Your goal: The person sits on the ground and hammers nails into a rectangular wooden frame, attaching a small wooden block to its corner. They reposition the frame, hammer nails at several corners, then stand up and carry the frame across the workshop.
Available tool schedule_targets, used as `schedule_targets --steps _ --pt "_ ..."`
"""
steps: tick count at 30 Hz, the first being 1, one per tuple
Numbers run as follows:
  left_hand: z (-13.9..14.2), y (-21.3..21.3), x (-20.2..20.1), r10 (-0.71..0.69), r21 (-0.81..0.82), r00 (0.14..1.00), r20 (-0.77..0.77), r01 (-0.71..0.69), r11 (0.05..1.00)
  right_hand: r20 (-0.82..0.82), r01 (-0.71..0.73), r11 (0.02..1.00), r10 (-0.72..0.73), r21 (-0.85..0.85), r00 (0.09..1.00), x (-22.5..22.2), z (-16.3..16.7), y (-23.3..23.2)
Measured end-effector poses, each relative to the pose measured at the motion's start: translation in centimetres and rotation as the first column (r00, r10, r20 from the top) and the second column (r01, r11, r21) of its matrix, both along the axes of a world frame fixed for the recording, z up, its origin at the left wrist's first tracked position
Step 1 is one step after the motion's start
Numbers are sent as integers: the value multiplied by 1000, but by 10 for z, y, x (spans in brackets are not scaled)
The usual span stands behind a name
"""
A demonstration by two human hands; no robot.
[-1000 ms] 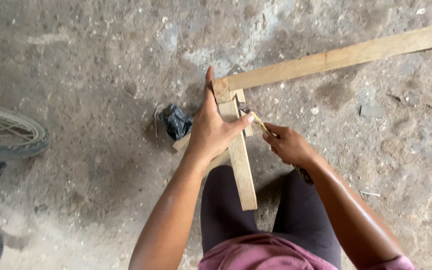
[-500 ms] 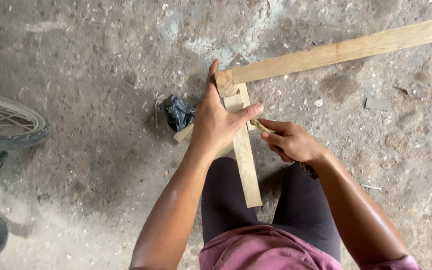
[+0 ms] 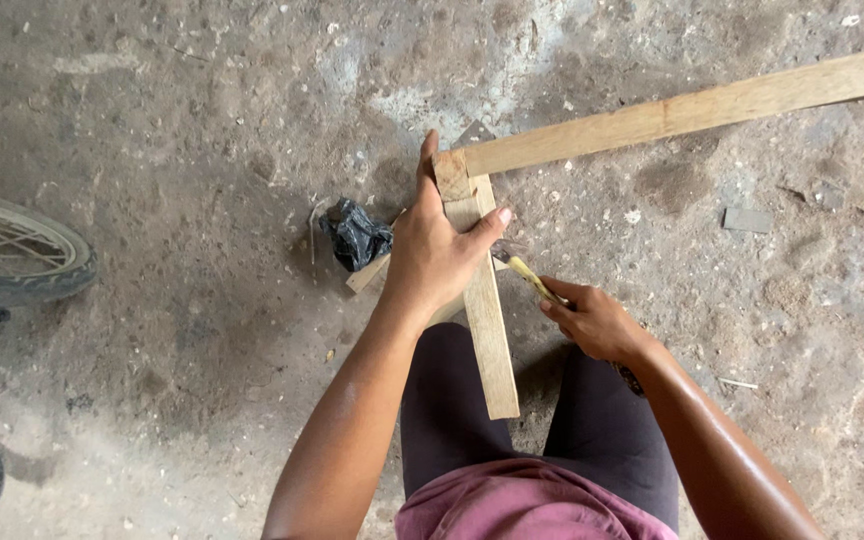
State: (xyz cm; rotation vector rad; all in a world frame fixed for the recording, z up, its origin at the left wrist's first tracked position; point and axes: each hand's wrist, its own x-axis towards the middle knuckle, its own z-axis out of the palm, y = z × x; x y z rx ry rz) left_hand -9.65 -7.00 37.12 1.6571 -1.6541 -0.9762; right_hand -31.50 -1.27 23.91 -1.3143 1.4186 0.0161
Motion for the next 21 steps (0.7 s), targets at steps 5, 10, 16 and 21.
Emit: schedule_targets --steps 5,10,16,21 --pt "2 0 -1 -3 51 1000 8 2 999 -12 46 997 -45 66 999 -9 -8 14" --pt "4 1 -4 20 92 999 -33 -17 996 -23 76 993 -75 93 997 -20 -21 23" --pt "0 -1 9 113 215 975 -190 -71 974 90 445 885 -459 137 884 -47 -41 50" --pt "-7 1 18 118 151 972 -203 -88 985 552 880 467 -712 -89 434 -71 -29 57"
